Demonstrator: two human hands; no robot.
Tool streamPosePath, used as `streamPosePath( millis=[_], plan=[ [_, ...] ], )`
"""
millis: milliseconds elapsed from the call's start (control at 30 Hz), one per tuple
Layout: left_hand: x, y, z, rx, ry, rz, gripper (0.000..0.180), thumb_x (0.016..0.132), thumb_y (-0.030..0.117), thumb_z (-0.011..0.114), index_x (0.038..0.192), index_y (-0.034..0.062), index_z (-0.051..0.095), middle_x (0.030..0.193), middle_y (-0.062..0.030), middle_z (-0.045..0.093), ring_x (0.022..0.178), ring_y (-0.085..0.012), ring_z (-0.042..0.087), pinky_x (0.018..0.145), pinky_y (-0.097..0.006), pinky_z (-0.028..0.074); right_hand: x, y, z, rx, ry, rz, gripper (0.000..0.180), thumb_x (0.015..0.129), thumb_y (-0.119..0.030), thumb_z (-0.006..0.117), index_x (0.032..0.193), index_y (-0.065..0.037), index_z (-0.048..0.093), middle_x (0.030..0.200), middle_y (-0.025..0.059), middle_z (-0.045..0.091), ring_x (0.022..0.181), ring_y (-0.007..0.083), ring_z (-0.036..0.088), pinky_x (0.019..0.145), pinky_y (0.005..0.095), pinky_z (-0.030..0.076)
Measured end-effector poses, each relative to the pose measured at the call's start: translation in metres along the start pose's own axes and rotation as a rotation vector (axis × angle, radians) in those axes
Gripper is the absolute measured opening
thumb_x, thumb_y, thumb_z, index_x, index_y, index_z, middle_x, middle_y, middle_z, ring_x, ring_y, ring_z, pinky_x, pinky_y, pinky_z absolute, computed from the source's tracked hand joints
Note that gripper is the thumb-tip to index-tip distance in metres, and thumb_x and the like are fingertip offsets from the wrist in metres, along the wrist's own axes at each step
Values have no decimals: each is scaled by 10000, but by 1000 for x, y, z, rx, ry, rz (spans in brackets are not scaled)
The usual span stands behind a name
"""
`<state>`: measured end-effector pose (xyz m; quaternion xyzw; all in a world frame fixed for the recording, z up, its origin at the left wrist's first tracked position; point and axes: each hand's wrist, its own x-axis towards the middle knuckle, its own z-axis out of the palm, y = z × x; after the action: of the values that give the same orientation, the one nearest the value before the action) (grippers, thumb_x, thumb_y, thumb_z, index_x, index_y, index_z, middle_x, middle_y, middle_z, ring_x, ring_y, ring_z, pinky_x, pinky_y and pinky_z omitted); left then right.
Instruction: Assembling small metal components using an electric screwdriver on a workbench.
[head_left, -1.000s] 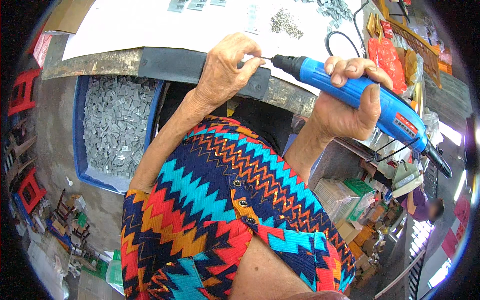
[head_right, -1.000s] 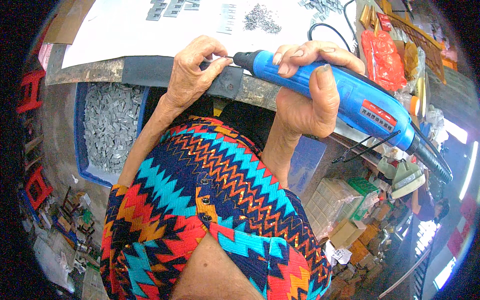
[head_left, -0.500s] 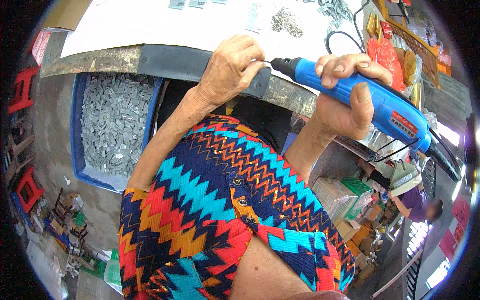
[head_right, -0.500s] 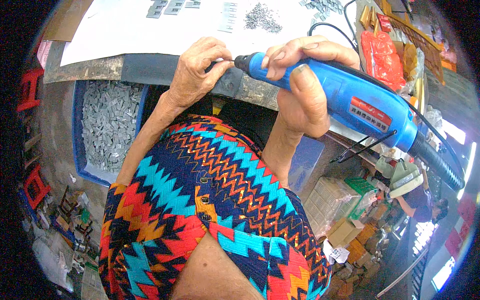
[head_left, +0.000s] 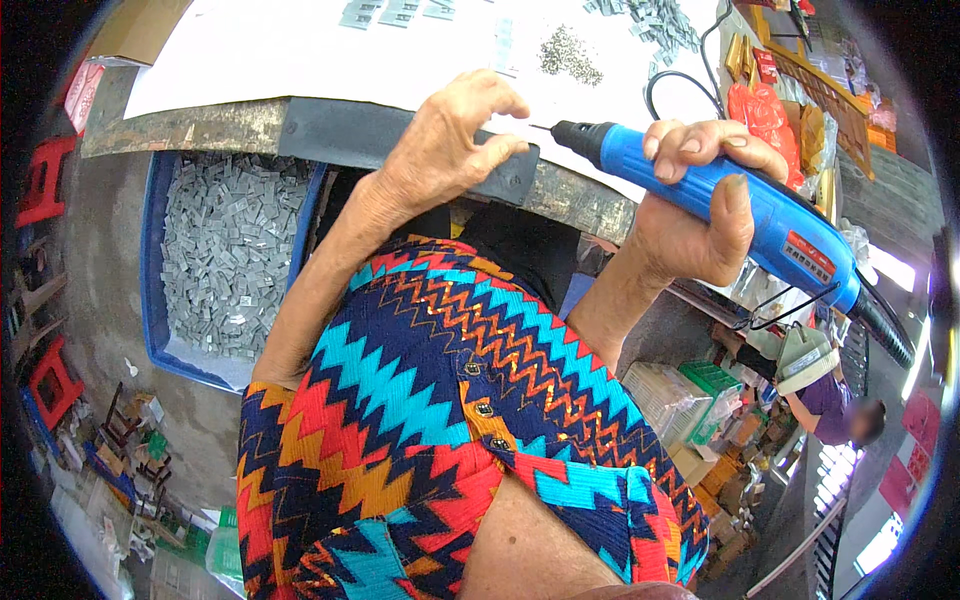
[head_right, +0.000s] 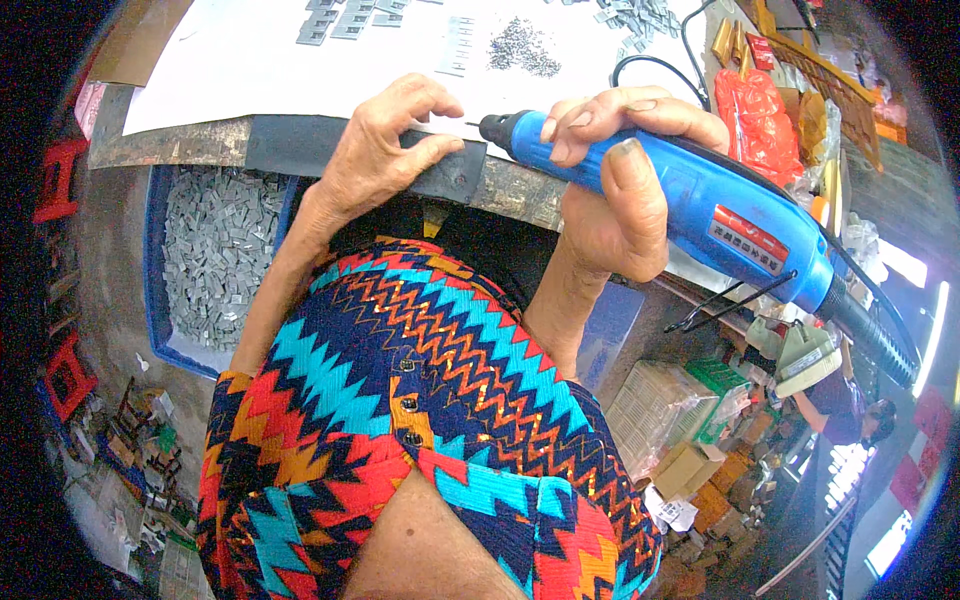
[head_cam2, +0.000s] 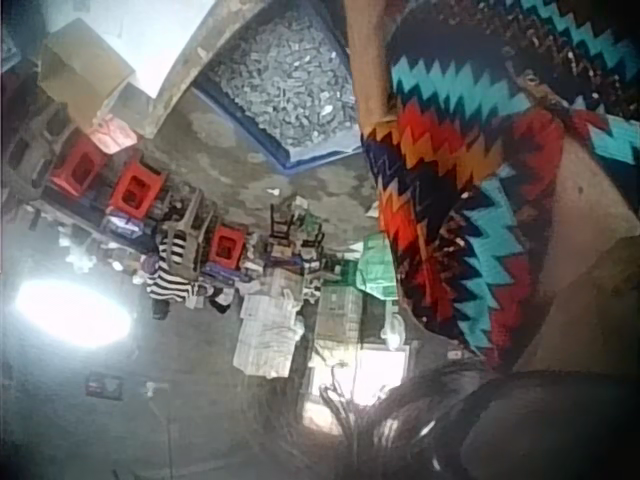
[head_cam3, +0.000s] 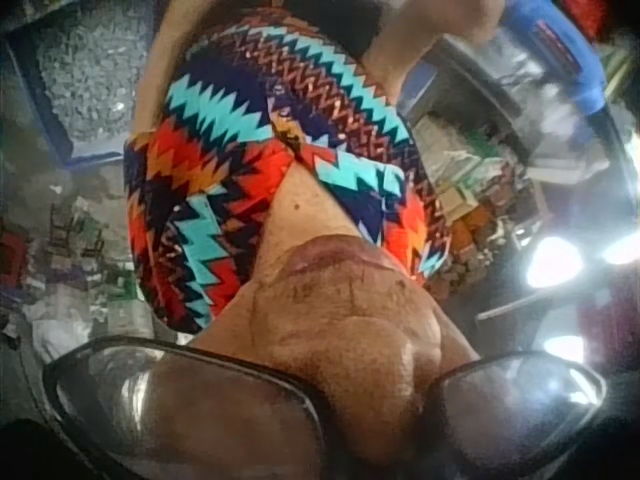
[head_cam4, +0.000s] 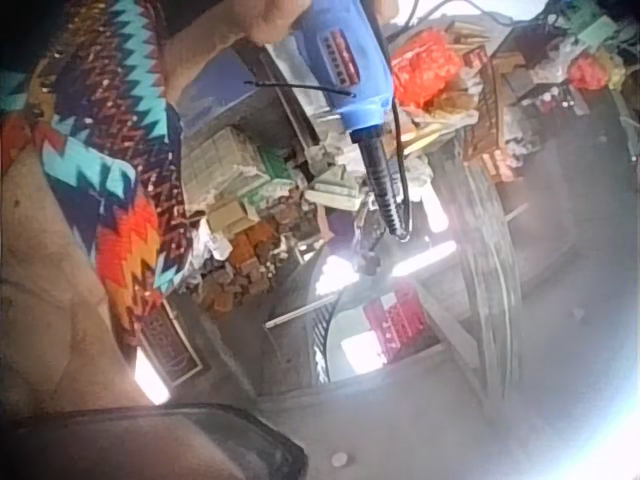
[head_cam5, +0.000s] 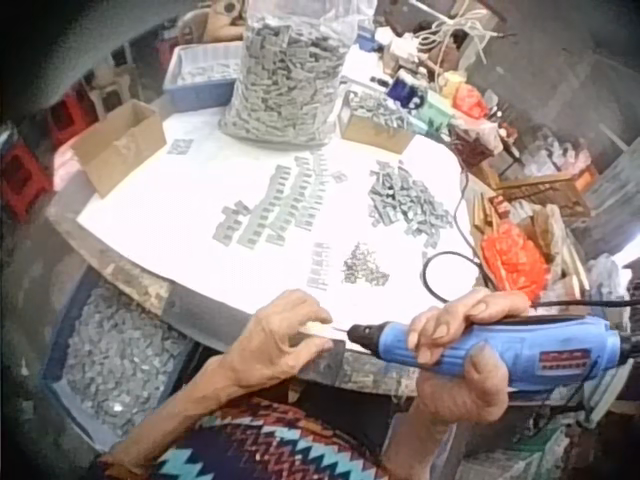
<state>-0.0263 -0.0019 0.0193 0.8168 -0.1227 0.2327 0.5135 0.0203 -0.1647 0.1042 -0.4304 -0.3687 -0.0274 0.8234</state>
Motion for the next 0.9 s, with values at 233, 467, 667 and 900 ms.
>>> streamPosePath(
  millis=[233,467,667,900],
  plan=[
    [23,-30,-1,403,23,116,136,725,54,596,857,31,577,794,-103,517,806,-274,510,716,-357,415,-1,-2,-3,-71,61,-25,278,726,-59,525,980,23,446,758,200,531,578,226,514,594,402,450],
    [23,-42,8,505,-4,115,114,724,50,591,836,45,574,769,-94,491,769,-269,500,704,-358,414,-2,-1,-4,-52,78,-6,274,720,-55,530,969,26,448,753,203,530,573,231,516,593,406,455],
    [23,-40,8,424,-60,121,114,716,49,590,827,38,570,801,-100,512,784,-271,503,714,-363,414,-3,0,-7,-39,88,-3,276,713,-40,528,967,29,446,759,208,534,575,231,518,595,403,457],
    [26,-38,4,438,-77,101,163,699,50,578,860,31,571,834,-114,527,854,-268,507,764,-375,416,-3,-2,-8,-122,73,21,249,751,-118,502,978,-19,527,784,162,531,601,205,489,588,378,383]
  ],
)
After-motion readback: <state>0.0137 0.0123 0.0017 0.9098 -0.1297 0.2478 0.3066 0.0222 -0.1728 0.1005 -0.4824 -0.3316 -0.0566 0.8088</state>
